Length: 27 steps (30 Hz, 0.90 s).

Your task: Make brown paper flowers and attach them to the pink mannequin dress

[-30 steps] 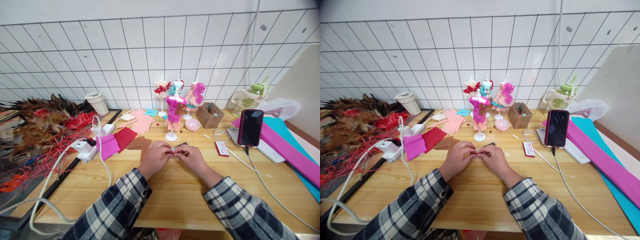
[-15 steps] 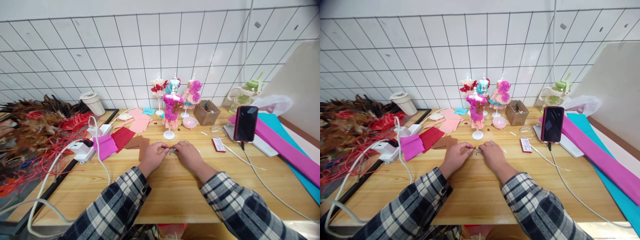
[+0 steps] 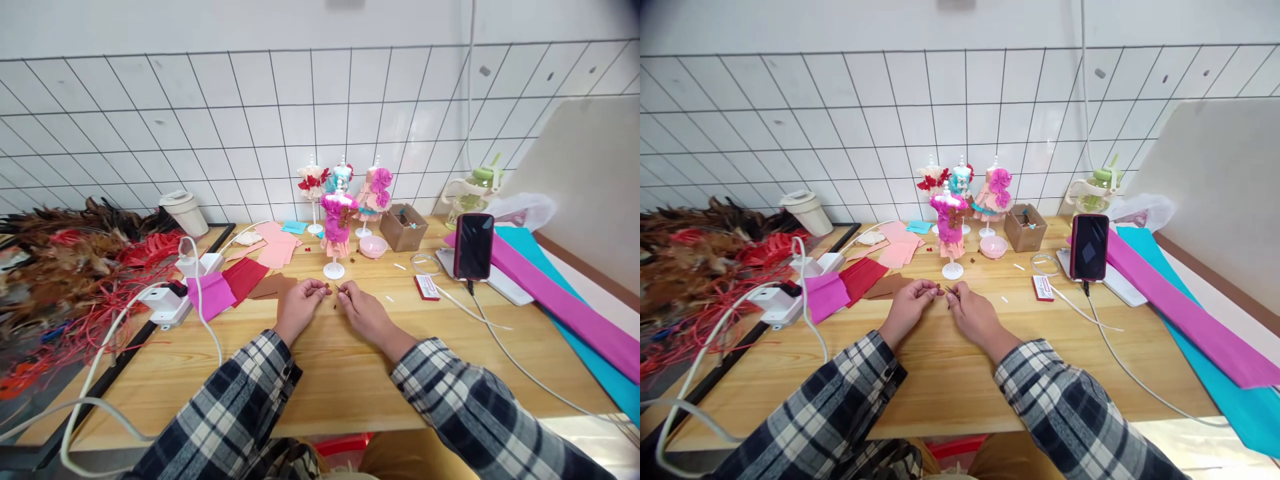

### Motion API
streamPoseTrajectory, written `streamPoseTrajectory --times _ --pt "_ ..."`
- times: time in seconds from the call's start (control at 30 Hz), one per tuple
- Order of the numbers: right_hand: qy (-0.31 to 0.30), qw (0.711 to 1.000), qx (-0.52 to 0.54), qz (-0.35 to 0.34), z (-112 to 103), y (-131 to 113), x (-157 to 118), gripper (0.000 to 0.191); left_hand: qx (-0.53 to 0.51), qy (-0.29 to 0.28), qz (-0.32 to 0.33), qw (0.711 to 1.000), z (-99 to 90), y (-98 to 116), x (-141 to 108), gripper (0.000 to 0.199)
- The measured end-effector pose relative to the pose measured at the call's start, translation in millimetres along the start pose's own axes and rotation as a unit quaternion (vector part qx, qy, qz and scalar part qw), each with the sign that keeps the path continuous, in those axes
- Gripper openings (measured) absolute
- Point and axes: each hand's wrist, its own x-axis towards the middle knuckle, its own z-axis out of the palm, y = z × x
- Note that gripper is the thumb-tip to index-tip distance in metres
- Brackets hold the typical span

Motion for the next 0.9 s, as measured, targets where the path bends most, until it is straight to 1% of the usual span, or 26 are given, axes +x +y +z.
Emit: streamPoseTrajectory --times 0.13,0.27,0.5,0.7,0.9 --pt "-0.02 1.0 0.019 -0.013 3.5 -4.3 -3.0 0.03 0.001 0.006 0.008 1.0 0.3 1.7 -1.2 0.023" --pt "-0.02 1.0 0.013 -0.003 5.9 -6.7 -2.7 0.027 -0.005 -0.005 0.012 1.0 1.8 3.6 -2.5 0.022" --pt "-0.019 1.0 -0.001 -0.009 9.2 -5.1 -2.0 0.029 0.034 -0.021 0.032 0.999 4.4 6.4 -4.8 0.016" --pt "-0.024 1.0 0.002 0.004 7.3 -5.0 -1.1 0.028 0.033 -0.006 0.042 0.999 3.5 5.6 -4.5 0.017" --pt "-0.027 0.999 0.021 -0.002 7.7 -3.7 -0.6 0.027 0.051 -0.02 0.047 0.997 4.8 9.5 -7.1 0.017"
